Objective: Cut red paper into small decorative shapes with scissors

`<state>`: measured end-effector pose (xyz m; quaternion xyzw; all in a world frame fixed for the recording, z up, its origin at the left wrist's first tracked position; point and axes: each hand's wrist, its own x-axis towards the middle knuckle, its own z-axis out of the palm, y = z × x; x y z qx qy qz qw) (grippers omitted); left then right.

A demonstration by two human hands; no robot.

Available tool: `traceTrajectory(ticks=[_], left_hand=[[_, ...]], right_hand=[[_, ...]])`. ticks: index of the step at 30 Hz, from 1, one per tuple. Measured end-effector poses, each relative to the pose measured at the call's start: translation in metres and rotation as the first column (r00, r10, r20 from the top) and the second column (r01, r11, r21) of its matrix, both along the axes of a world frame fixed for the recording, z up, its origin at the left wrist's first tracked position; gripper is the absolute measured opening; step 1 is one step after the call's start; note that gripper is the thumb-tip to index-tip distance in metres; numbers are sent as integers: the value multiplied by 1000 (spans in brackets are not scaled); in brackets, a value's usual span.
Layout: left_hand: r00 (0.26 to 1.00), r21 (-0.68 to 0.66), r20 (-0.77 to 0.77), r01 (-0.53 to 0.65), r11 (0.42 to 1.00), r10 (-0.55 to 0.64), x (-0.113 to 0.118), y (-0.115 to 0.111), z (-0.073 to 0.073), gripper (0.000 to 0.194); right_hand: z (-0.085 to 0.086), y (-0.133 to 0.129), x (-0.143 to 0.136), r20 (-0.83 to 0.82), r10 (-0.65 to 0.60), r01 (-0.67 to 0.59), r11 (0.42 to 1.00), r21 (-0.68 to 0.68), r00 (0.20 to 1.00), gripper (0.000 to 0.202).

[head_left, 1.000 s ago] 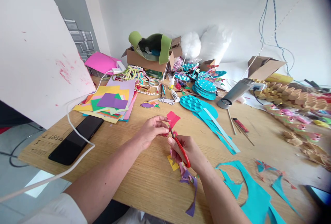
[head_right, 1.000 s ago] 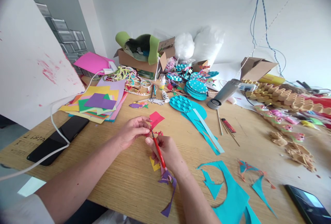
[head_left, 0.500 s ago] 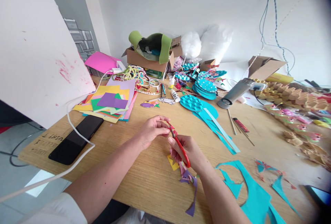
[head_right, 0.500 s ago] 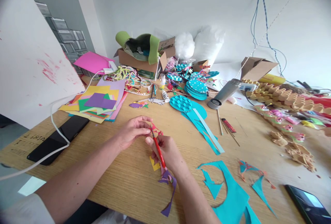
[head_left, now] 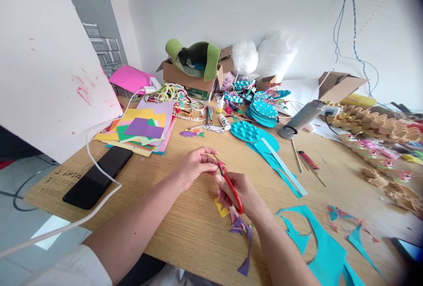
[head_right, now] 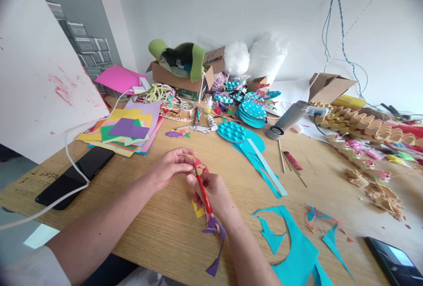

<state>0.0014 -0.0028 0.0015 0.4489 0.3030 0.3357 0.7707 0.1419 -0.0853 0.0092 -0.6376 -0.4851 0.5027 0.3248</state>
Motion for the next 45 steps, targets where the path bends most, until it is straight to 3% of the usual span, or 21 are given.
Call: traceTrajectory(ticks=[8, 45], left_hand=[[1000, 9, -9, -16, 1000, 16, -1, 1, 0, 46], [1000, 2, -10, 6, 1000, -6, 0, 0, 3, 49]], right_hand=[[-7, 0, 2, -11, 2, -1, 1000, 24, 1000, 51], [-7, 0, 1, -22, -12, 13, 999, 50, 1000, 52]])
